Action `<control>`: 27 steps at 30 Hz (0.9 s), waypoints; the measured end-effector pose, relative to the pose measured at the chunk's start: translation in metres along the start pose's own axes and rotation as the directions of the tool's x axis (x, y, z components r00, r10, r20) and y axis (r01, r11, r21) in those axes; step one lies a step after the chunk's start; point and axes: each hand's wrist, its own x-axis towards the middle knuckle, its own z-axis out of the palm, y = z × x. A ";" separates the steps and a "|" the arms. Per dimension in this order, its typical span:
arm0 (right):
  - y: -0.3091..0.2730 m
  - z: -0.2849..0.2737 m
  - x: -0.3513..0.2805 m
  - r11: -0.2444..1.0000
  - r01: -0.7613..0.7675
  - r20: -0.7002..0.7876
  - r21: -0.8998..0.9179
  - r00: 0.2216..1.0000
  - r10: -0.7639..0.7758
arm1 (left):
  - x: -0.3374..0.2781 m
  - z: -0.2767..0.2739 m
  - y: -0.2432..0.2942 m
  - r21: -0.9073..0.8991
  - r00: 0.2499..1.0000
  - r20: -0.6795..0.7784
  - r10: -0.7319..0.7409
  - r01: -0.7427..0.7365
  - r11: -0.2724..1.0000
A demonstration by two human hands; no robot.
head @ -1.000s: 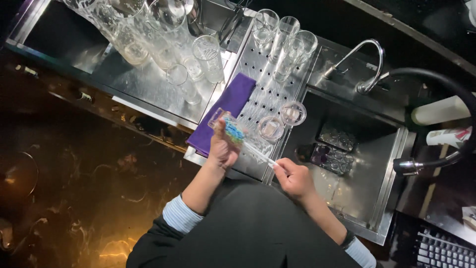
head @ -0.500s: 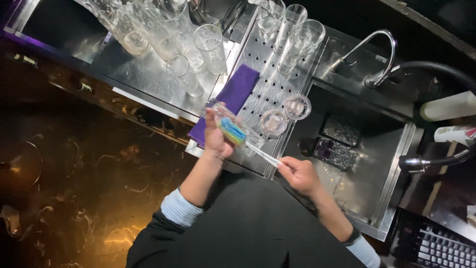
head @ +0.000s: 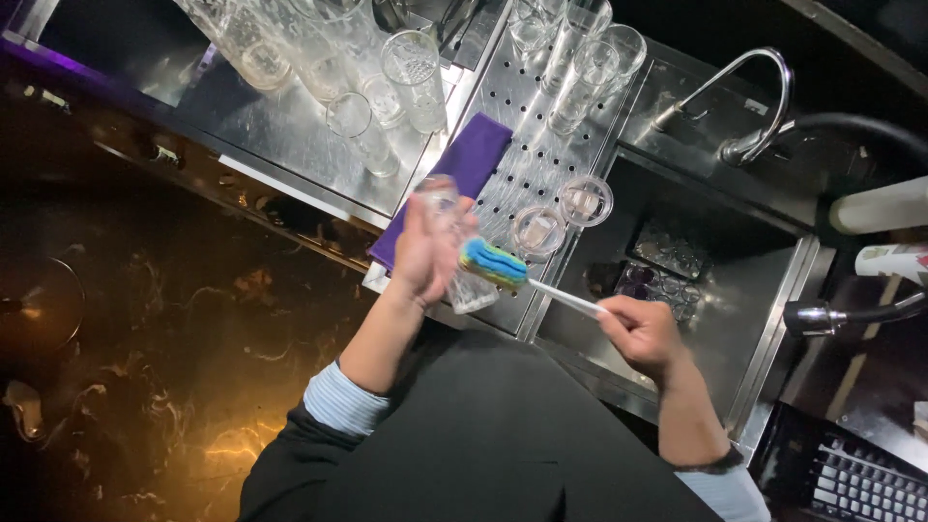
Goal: Scrubbing the interior and exterior of various drinking glasses using a long-handled sponge brush over a bar sink.
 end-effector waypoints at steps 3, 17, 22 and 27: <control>0.012 0.016 0.027 0.953 0.291 -0.096 -0.083 0.950 -0.299 | -0.017 0.030 -0.009 0.022 0.979 0.113 -0.170 0.169 0.985; -0.008 0.001 0.061 0.794 0.547 -0.112 -0.265 0.800 -0.589 | 0.006 0.010 0.004 0.115 0.910 0.128 -0.395 0.382 0.917; -0.013 0.009 0.057 0.750 0.596 -0.063 -0.286 0.769 -0.636 | 0.003 0.011 0.012 0.073 0.939 0.164 -0.302 0.294 0.953; 0.004 0.022 0.055 0.681 0.661 -0.086 -0.315 0.694 -0.714 | -0.015 0.021 0.014 0.020 0.935 0.080 -0.346 0.346 0.938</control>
